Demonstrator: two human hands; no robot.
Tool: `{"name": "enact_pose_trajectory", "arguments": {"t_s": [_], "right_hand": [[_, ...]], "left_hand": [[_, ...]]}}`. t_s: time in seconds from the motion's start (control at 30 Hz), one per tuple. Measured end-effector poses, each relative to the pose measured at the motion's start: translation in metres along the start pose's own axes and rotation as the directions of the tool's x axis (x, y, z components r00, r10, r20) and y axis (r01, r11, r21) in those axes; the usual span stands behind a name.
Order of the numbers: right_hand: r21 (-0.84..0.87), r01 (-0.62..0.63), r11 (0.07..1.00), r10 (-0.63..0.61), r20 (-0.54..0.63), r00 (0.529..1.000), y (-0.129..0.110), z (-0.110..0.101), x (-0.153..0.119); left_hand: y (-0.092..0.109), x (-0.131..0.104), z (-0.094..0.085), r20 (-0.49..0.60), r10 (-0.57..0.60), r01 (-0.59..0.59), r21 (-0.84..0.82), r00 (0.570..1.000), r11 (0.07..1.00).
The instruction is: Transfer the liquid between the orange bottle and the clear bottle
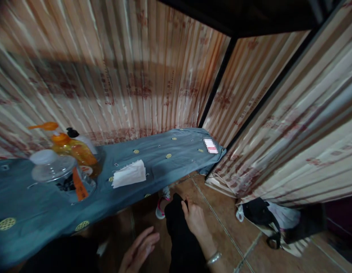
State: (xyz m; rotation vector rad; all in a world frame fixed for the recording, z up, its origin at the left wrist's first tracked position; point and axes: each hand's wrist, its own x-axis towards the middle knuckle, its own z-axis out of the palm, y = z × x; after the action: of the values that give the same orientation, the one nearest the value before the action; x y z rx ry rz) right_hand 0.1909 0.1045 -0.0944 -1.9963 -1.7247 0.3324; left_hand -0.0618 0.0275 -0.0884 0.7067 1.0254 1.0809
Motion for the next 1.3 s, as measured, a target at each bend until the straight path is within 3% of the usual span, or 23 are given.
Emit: {"name": "enact_pose_trajectory", "arguments": {"t_s": [0.13, 0.33, 0.5, 0.67, 0.77, 0.83, 0.9, 1.07, 1.2, 1.3], "right_hand": [[0.012, 0.062, 0.998, -0.062, 0.065, 0.996, -0.056, 0.012, 0.008], [0.078, 0.217, 0.973, -0.225, 0.126, 0.966, -0.129, 0.048, 0.018], [0.167, 0.322, 0.932, -0.338, 0.072, 0.939, -0.171, 0.074, 0.028], [0.230, 0.389, 0.892, -0.415, 0.074, 0.907, -0.200, 0.088, 0.028], [0.251, 0.420, 0.872, -0.450, 0.075, 0.890, -0.204, 0.093, 0.022], [0.253, 0.428, 0.867, -0.457, 0.067, 0.887, -0.200, 0.093, 0.019], [0.244, 0.427, 0.871, -0.453, 0.059, 0.890, -0.193, 0.091, 0.018], [0.196, 0.410, 0.891, -0.428, 0.057, 0.902, -0.173, 0.080, 0.021], [0.148, 0.398, 0.906, -0.411, 0.071, 0.909, -0.162, 0.069, 0.020], [0.114, 0.387, 0.915, -0.397, 0.080, 0.914, -0.155, 0.063, 0.017]], "left_hand": [[0.024, -0.005, -0.033, -0.001, 0.029, -0.029, 0.028, 1.000, 0.999], [0.047, -0.024, -0.067, -0.240, 0.142, -0.146, 0.001, 0.960, 0.989], [0.061, -0.034, -0.100, -0.340, 0.206, -0.217, 0.007, 0.918, 0.976], [0.058, -0.045, -0.131, -0.409, 0.241, -0.268, -0.008, 0.880, 0.964], [0.061, -0.044, -0.130, -0.471, 0.285, -0.317, 0.011, 0.835, 0.948], [0.070, -0.034, -0.124, -0.511, 0.372, -0.369, 0.113, 0.775, 0.923], [0.086, -0.015, -0.117, -0.566, 0.469, -0.409, 0.239, 0.678, 0.881], [0.145, 0.054, -0.118, -0.548, 0.624, -0.469, 0.413, 0.557, 0.781], [0.187, 0.101, -0.128, -0.477, 0.700, -0.467, 0.524, 0.532, 0.712], [0.199, 0.120, -0.135, -0.437, 0.727, -0.468, 0.564, 0.531, 0.681]]}}
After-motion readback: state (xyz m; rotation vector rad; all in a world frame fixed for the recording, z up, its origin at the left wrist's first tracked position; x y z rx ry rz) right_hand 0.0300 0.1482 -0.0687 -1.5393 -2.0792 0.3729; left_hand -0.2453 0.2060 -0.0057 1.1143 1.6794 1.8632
